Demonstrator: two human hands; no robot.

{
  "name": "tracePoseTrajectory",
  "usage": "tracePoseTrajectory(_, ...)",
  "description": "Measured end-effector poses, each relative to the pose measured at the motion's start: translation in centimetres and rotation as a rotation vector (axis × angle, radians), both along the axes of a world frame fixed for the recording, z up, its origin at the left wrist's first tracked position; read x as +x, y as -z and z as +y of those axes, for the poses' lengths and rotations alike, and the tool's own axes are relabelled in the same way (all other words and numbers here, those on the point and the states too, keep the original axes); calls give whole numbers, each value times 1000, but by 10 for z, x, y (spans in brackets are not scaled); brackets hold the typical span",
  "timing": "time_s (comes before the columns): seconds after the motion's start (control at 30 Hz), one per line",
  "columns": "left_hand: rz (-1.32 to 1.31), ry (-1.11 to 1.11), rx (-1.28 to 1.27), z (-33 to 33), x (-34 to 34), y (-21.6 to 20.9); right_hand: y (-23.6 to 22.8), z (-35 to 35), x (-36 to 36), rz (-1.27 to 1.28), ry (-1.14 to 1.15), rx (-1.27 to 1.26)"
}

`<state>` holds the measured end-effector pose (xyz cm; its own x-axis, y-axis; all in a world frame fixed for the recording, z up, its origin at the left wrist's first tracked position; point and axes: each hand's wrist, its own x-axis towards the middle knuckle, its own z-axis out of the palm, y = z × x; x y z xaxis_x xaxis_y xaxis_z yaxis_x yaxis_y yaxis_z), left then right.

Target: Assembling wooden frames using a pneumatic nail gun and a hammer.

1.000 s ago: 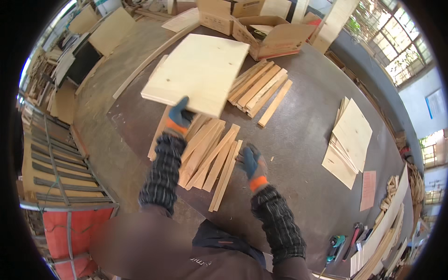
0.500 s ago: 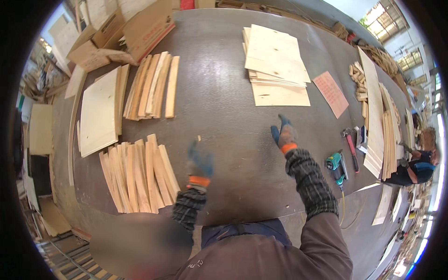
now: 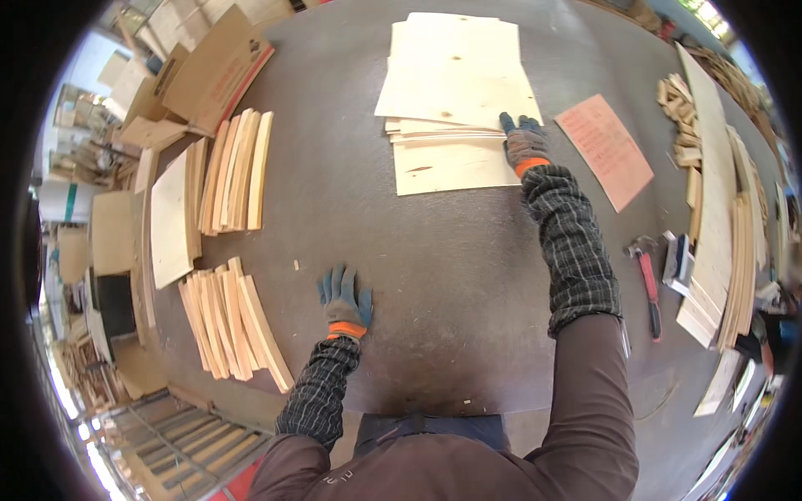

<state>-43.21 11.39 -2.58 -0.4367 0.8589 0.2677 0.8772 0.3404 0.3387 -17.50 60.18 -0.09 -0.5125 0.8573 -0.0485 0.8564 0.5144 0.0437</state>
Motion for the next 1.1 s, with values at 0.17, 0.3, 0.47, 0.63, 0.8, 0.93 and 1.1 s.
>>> tracePoseTrajectory(0.17,17,-5,-53,0,0,-3,-9,5,-6,-182,-109,76)
tracePoseTrajectory(0.3,12,-24,54,2,-2,-2,-17,-9,4,-295,-192,205)
tracePoseTrajectory(0.47,-32,-58,35,-5,-3,3,-30,-78,41,-53,-554,305)
tracePoseTrajectory(0.63,-87,-88,171,-10,-7,1,-74,-202,102,80,-738,327)
tracePoseTrajectory(0.8,-133,-127,238,-49,-9,-13,-96,-335,159,106,-703,253)
tracePoseTrajectory(0.93,0,-501,51,-167,-29,-27,-62,-405,181,161,-640,178)
tracePoseTrajectory(1.1,195,-693,-132,-268,-66,-18,-8,-448,180,306,-485,46)
